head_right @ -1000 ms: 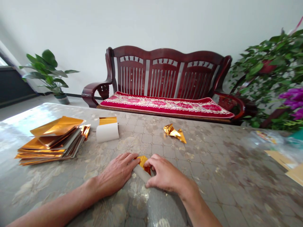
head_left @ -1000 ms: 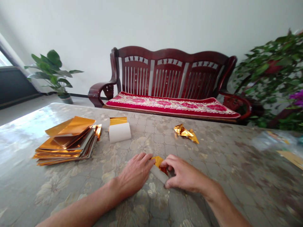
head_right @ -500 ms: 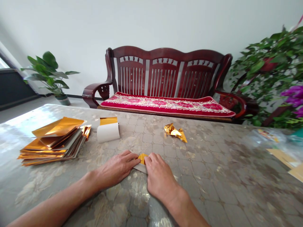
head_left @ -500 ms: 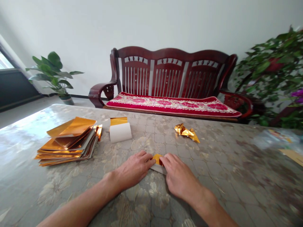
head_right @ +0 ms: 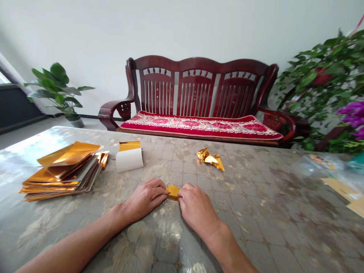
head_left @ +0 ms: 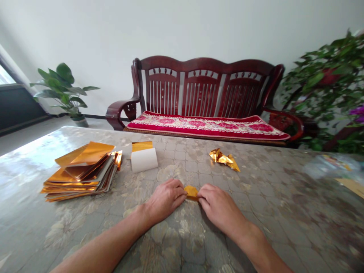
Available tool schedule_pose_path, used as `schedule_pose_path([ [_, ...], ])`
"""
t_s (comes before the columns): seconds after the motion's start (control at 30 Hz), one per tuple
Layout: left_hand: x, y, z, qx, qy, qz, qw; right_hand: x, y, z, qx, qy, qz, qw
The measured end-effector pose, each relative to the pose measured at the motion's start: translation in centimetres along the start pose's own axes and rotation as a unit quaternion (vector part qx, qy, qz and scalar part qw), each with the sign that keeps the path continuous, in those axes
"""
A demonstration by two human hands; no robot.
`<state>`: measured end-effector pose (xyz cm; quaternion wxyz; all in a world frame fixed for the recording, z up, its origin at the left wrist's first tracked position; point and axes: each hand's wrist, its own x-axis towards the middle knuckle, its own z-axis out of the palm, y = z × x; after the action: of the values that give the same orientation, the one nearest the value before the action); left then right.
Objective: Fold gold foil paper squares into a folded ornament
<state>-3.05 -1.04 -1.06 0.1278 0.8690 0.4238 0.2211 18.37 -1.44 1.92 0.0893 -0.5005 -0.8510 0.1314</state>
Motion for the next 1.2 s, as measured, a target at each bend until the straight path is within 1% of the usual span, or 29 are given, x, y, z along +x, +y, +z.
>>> schedule_pose_path([
  [0.17,0.7,-0.2,0.3,-0.05,0.018,-0.074,0.996,0.5,0.6,0.4,-0.001,0.022,0.039,0.999],
  [0.3,0.9,0.0,0.5,-0.051,0.02,-0.117,0.992,0.7,0.8,1.0,-0.007,0.043,0.063,0.997],
  [0.43,0.9,0.2,0.7,-0.036,0.022,-0.147,0.988,0.7,1.0,1.5,-0.019,0.059,0.078,0.995],
  [0.57,0.9,0.3,0.7,-0.027,0.022,-0.165,0.986,0.8,0.9,1.7,-0.044,0.062,0.086,0.993],
  [0.63,0.8,0.3,0.7,-0.022,0.031,-0.171,0.985,0.8,0.8,1.8,-0.056,0.06,0.09,0.993],
  [0.7,0.7,0.3,0.8,-0.013,0.047,-0.161,0.986,0.8,0.8,1.8,-0.063,0.066,0.089,0.992],
  [0.77,0.6,0.2,0.9,0.001,0.052,-0.125,0.991,0.7,0.7,1.6,-0.07,0.08,0.069,0.992],
  [0.87,0.4,0.4,1.0,0.055,0.027,-0.047,0.997,0.6,0.5,1.2,-0.093,0.094,0.009,0.991],
  [0.97,0.3,0.8,0.9,0.126,0.004,0.011,0.992,0.4,0.2,0.9,-0.117,0.093,-0.034,0.988],
  [1.07,0.3,1.2,0.7,0.174,-0.009,0.032,0.984,0.2,-0.2,0.7,-0.119,0.086,-0.048,0.988],
  [1.2,0.4,1.6,0.5,0.224,-0.037,0.044,0.973,0.1,-0.5,0.7,-0.109,0.066,-0.036,0.991],
])
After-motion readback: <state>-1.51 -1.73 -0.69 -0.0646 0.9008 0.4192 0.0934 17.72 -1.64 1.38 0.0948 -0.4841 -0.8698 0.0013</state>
